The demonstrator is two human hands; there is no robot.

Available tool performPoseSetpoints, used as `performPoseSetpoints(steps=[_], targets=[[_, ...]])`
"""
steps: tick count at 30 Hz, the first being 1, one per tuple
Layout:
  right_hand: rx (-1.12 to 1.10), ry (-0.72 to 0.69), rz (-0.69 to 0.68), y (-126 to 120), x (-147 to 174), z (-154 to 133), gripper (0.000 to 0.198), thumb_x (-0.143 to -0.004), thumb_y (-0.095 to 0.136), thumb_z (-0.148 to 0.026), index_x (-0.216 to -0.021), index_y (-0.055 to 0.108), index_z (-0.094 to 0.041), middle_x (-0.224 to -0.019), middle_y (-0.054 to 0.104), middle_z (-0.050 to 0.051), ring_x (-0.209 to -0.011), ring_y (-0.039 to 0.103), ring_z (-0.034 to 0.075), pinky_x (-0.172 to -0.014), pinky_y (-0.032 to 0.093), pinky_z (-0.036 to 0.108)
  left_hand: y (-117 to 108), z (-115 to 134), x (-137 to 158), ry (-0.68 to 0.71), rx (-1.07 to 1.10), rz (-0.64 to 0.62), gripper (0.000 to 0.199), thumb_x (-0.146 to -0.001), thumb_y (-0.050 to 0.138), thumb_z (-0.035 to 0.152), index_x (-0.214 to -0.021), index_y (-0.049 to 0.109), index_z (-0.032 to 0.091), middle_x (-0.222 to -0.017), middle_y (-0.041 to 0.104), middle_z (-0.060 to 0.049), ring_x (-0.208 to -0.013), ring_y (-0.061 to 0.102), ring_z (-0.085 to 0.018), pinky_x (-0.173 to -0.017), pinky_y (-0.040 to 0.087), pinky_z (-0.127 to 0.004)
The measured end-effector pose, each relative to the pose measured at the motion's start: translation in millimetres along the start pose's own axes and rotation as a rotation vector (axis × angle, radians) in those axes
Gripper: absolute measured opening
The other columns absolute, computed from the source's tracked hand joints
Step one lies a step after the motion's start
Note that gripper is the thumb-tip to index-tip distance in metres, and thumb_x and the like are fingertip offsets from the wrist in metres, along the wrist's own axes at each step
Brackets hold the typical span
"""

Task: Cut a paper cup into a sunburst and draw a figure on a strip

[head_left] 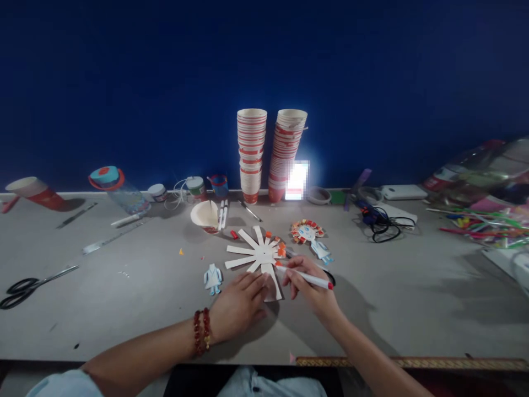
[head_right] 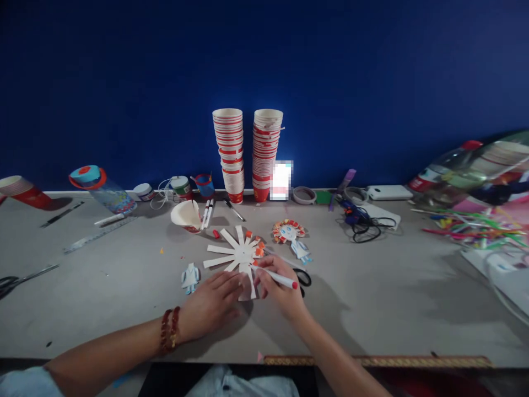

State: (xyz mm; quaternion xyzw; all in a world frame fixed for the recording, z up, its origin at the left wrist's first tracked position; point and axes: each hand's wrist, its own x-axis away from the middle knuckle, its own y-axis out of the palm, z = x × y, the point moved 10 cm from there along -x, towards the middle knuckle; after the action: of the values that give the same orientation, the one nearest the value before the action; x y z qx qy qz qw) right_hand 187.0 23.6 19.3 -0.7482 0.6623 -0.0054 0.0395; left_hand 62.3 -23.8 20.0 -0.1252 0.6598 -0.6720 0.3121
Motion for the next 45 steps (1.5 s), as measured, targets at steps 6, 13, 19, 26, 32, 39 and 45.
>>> performPoseSetpoints(steps=[6,13,19,26,32,39,45], targets=[[0.287,-0.188,-0.027,23.6,-10.4,-3.3,0.01,-0.085,0.057,-0.025,-0.076,0.057,-0.021,-0.067,0.058,-0.001,-0.059,0.054,0.014,-0.055,0.042,0.025,12.3,4.9,4.9,0.001,-0.035,-0.066,0.049,-0.095,0.052,0.044,-0.134,0.051,0.013,-0.139,0.055,-0.012,-0.133,0.046,-0.026,-0.113,0.03,-0.041],[0.414,-0.264,0.022,13.8,-16.2,9.1,0.012,-0.087,0.052,-0.024,-0.076,0.055,-0.021,-0.064,0.056,-0.002,-0.057,0.051,0.014,-0.056,0.039,0.025,10.7,6.6,1.8,0.005,-0.064,-0.094,0.051,-0.096,0.049,0.045,-0.131,0.054,0.008,-0.14,0.053,-0.015,-0.134,0.043,-0.028,-0.114,0.026,-0.04],[0.451,-0.235,0.01,17.4,-22.5,10.6,0.012,-0.087,0.052,-0.026,-0.076,0.055,-0.021,-0.062,0.055,-0.003,-0.054,0.05,0.013,-0.055,0.039,0.025,11.8,9.0,1.9,0.011,-0.095,-0.13,0.054,-0.099,0.042,0.044,-0.135,0.05,0.005,-0.14,0.053,-0.016,-0.133,0.043,-0.029,-0.112,0.026,-0.041],[0.515,-0.231,-0.012,18.9,-23.1,12.0,0.012,-0.088,0.051,-0.026,-0.08,0.058,-0.021,-0.067,0.061,-0.001,-0.058,0.054,0.014,-0.058,0.042,0.025,10.5,9.1,0.8,0.002,-0.098,-0.118,0.053,-0.099,0.042,0.043,-0.135,0.051,0.005,-0.14,0.053,-0.015,-0.132,0.043,-0.029,-0.116,0.018,-0.042],[0.545,-0.225,-0.017,19.8,-23.4,12.7,0.013,-0.089,0.051,-0.027,-0.08,0.058,-0.021,-0.066,0.062,-0.001,-0.059,0.056,0.014,-0.059,0.042,0.025,10.9,11.6,2.2,0.003,-0.114,-0.102,0.051,-0.1,0.038,0.04,-0.134,0.051,0.004,-0.136,0.056,-0.015,-0.129,0.045,-0.029,-0.115,0.017,-0.044],[0.56,-0.218,-0.019,20.5,-23.5,15.6,0.012,-0.089,0.051,-0.028,-0.082,0.059,-0.021,-0.067,0.063,-0.001,-0.059,0.057,0.015,-0.059,0.042,0.026,10.4,13.2,2.9,0.005,-0.134,-0.107,0.051,-0.101,0.034,0.038,-0.134,0.051,0.004,-0.138,0.055,-0.015,-0.13,0.045,-0.029,-0.116,0.016,-0.044],[0.557,-0.213,-0.014,21.2,-23.8,16.4,0.013,-0.089,0.051,-0.027,-0.083,0.06,-0.021,-0.07,0.064,-0.001,-0.061,0.058,0.015,-0.06,0.043,0.025,10.2,12.5,1.7,0.003,-0.136,-0.104,0.051,-0.101,0.035,0.039,-0.135,0.051,0.004,-0.139,0.054,-0.016,-0.131,0.044,-0.029,-0.117,0.015,-0.043]])
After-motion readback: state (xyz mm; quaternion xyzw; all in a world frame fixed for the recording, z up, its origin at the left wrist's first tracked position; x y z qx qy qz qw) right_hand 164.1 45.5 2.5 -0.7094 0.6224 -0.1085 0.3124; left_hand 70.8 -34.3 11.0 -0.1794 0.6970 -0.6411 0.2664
